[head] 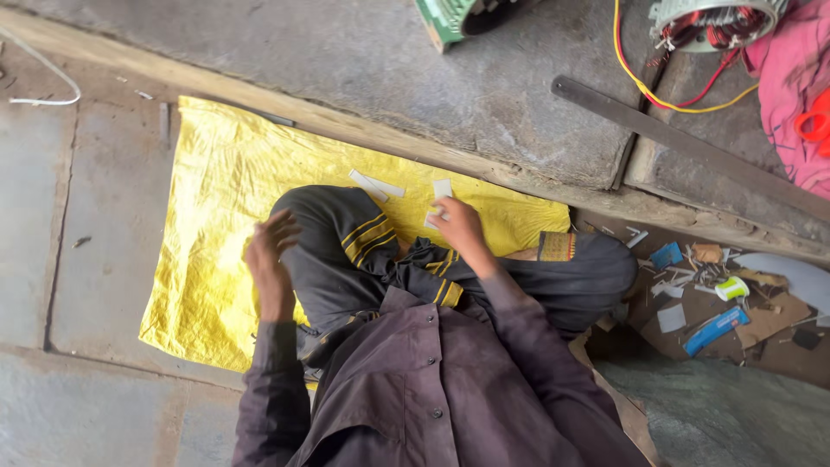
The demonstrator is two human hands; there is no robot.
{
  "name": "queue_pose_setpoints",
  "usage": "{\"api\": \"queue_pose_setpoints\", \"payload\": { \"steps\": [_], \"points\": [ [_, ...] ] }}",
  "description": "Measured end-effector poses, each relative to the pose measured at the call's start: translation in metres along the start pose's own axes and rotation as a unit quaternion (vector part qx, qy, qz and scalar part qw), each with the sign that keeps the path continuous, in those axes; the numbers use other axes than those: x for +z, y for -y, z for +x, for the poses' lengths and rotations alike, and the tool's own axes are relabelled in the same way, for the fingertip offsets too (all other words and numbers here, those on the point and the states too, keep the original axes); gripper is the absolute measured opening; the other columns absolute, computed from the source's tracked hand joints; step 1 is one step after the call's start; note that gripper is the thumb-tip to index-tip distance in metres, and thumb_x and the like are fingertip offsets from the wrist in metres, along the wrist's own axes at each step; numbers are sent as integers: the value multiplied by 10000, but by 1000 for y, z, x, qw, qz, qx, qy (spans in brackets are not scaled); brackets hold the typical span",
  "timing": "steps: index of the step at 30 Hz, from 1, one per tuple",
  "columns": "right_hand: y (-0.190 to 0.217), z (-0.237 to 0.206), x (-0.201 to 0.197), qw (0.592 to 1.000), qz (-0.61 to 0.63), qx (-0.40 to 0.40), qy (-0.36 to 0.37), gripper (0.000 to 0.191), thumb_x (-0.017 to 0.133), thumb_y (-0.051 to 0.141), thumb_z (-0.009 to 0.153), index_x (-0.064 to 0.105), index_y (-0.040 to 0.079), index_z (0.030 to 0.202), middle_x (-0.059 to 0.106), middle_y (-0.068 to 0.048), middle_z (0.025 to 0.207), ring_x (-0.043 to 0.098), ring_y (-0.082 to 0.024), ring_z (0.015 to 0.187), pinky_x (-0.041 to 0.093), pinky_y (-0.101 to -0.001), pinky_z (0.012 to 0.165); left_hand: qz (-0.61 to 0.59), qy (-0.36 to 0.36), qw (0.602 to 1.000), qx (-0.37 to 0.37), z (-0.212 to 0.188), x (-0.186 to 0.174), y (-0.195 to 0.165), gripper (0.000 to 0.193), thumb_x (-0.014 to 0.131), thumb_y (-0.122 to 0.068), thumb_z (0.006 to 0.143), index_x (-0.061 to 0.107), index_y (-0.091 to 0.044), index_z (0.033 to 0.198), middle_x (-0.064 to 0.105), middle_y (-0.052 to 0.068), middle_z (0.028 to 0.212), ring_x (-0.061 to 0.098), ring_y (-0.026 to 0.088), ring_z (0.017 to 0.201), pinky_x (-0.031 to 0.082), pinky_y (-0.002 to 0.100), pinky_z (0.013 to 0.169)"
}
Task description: The person sits on the floor and works on a green electric motor. They cut small white strips with scissors, fold them, and insert them into the motor's stator slots. They also smooth the strips on a metal bar and place them into the motor.
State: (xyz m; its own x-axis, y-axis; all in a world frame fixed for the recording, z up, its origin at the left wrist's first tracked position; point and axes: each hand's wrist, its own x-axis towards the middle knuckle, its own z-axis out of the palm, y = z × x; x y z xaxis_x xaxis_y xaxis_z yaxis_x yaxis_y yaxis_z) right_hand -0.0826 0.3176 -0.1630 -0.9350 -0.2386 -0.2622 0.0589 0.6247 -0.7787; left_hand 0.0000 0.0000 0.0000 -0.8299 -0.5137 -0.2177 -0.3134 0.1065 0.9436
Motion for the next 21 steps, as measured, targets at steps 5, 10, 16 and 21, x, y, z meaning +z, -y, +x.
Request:
{"api": "queue_pose_setpoints", "payload": {
  "steps": [5,10,16,21],
  "points": [
    [59,54,43,970,-187,-138,-72,396,839,197,724,706,68,1073,691,-153,998,655,-386,971,518,-467,821,-33,32,998,35,1,12,-6,776,283,-609,1068,680,28,1270,747,181,1138,722,259,1034,581,375,862],
    [75,65,49,966,-246,-60,-49,153,809,150,834,714,78,931,693,-138,992,665,-351,979,511,-457,860,-46,11,999,8,-29,-9,-6,789,277,-623,1076,674,30,1273,738,184,1124,704,272,1038,559,383,889],
    [64,28,-7,981,191,43,-13,196,777,129,883,692,-11,993,751,-106,877,690,-192,750,515,-324,632,-58,35,997,-26,-33,-2,6,574,441,-454,1073,705,26,1245,743,130,1112,684,185,978,530,314,838],
    [87,-50,-73,924,365,112,17,179,762,102,903,692,-18,1015,718,-56,818,637,-97,683,456,-236,596,-145,164,975,-33,-28,56,-8,358,654,-259,1018,708,17,1240,738,60,1087,674,95,984,535,239,867]
  ]
}}
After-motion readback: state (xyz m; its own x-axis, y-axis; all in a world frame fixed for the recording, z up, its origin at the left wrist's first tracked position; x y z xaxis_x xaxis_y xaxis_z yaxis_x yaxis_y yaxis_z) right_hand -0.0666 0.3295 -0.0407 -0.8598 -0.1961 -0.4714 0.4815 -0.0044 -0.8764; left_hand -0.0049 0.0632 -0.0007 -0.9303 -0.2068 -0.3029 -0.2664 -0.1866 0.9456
